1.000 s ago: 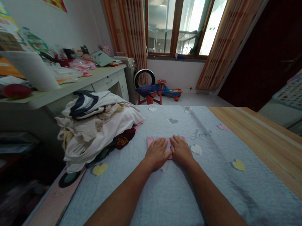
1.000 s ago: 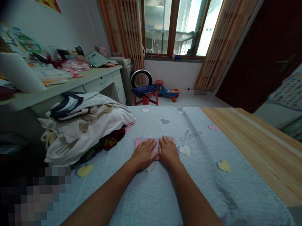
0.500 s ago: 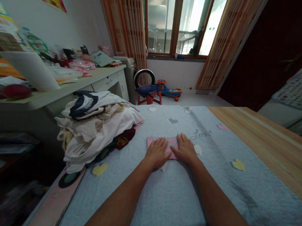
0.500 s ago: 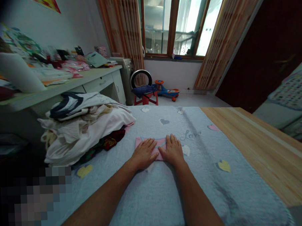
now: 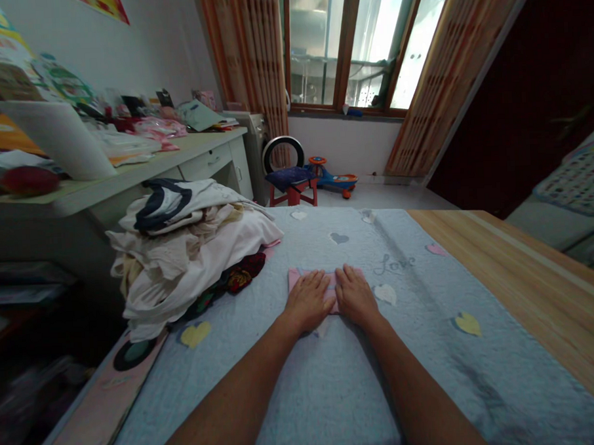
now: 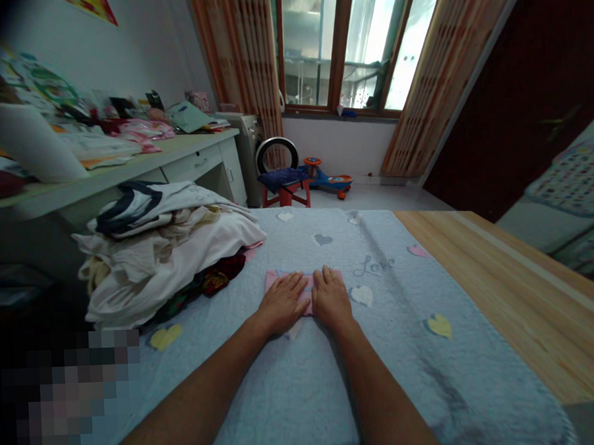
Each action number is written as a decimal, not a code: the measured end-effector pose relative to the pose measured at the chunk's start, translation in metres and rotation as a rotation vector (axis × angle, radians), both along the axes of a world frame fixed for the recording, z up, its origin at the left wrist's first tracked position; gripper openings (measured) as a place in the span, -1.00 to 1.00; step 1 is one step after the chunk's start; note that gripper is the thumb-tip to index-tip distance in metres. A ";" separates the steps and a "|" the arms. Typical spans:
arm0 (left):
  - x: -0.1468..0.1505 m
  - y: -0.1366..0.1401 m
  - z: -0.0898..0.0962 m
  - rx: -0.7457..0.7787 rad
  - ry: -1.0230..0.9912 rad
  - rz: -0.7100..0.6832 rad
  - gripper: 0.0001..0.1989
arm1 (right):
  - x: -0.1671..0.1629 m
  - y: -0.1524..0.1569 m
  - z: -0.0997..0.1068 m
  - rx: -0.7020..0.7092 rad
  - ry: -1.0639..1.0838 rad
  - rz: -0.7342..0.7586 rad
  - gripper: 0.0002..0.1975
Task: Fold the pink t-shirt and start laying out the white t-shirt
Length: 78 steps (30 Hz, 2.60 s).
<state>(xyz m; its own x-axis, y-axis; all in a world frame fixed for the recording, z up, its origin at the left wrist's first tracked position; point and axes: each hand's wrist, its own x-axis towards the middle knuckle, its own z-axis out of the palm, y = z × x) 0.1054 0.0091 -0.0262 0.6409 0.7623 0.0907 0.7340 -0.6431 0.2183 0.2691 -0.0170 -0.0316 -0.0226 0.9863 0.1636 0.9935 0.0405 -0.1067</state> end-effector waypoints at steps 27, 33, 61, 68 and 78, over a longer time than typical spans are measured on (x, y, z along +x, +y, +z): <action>0.000 -0.001 0.003 -0.028 -0.004 0.010 -0.41 | -0.002 0.003 0.000 0.146 0.103 0.005 -0.65; 0.000 0.000 0.001 -0.009 -0.004 0.007 -0.41 | -0.002 0.002 0.004 0.026 0.051 -0.014 -0.55; -0.002 0.004 -0.004 0.002 -0.041 -0.017 -0.45 | -0.004 0.008 0.005 0.137 0.207 0.132 -0.69; -0.012 0.007 0.013 0.131 -0.086 0.094 -0.73 | -0.004 0.006 0.008 0.089 0.124 0.077 -0.66; -0.022 0.007 0.024 0.146 0.028 0.270 -0.82 | -0.003 0.007 0.006 0.073 0.119 0.067 -0.66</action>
<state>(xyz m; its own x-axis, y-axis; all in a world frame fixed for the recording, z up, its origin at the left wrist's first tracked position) 0.0830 0.0163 -0.0020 0.4203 0.8857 0.1971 0.8873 -0.4467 0.1151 0.2658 -0.0102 -0.0255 -0.0637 0.9686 0.2404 0.9688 0.1179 -0.2182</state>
